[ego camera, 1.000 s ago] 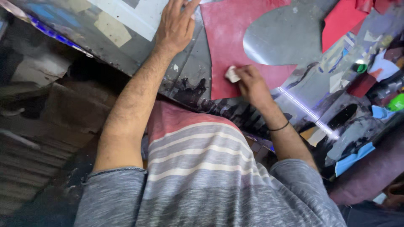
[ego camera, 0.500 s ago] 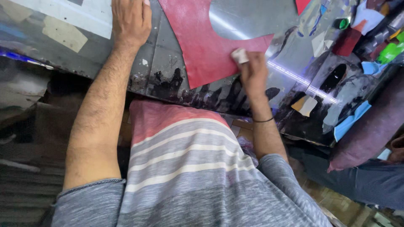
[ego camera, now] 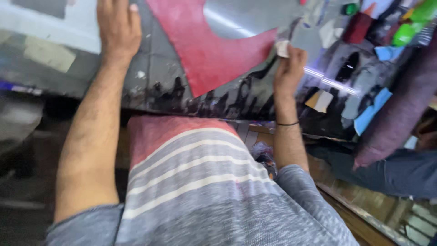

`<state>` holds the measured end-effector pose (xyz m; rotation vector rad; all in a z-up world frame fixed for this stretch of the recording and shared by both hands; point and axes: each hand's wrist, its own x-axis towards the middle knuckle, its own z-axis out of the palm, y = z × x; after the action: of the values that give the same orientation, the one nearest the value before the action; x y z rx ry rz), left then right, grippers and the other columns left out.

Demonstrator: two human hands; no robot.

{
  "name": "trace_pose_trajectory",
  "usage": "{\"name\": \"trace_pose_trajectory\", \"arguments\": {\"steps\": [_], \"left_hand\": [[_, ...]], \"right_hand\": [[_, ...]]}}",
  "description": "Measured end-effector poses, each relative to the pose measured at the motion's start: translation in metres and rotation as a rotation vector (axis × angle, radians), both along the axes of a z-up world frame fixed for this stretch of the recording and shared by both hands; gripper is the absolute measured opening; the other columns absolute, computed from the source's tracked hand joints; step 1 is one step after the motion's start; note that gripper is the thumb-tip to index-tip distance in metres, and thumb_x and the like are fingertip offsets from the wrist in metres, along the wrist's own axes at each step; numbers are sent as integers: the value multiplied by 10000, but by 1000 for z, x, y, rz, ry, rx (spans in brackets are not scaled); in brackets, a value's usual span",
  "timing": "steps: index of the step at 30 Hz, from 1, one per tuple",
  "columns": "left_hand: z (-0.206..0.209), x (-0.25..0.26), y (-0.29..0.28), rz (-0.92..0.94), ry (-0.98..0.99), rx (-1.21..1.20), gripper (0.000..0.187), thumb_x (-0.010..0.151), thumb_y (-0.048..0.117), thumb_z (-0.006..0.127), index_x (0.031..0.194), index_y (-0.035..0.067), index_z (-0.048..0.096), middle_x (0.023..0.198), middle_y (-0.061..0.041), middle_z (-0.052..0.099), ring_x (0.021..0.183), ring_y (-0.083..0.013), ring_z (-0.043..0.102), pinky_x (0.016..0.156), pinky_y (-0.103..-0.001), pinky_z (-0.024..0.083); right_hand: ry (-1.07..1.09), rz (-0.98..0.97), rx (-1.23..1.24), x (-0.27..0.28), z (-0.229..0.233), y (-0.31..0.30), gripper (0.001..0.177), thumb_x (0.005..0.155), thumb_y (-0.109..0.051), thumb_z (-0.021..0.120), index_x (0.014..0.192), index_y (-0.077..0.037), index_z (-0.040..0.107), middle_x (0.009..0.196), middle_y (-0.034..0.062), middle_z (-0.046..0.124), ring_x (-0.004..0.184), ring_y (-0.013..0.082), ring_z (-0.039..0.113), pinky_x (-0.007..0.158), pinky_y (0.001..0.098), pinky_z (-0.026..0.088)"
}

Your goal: The person repeatedly wipes red leather pieces on a metal workbench using a white cloth. They handle several cut leather pieces one at a time, wiping each surface and occasionally moving them aside. A green bottle is briefly handled but not used on the leather.

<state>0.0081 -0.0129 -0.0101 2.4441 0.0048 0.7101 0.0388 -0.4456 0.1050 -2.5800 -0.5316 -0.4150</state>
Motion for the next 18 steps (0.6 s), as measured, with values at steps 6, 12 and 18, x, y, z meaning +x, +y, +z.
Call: {"name": "trace_pose_trajectory", "arguments": {"steps": [6,12,18], "left_hand": [[9,3,0,-164,47,-241,416,1047,16,506,1461,-28,517,1459,-198,540,1310,-350,528,1151,-467,451],[6,0,5,-130,4,-231,453,1030,-7,518,1483,-11,522,1423,-194,511,1330,-350,531,1085,-445,469],[2,5,5,-47,27,-271,457,1035,-13,553,1484,69,530,1441,-158,519,1256,-278,596,1133,-432,515]], "right_hand": [[147,202,-29,-1,-40,-11,435,877,60,627,1298,-47,657,1154,185,617,1076,368,619,946,428,521],[118,-32,80,10,-37,-3,369,918,53,652,1274,-43,659,1104,183,607,1013,360,628,899,418,527],[51,-178,78,10,-22,15,298,991,52,642,1271,-48,669,1169,178,634,1056,375,657,886,451,548]]}}
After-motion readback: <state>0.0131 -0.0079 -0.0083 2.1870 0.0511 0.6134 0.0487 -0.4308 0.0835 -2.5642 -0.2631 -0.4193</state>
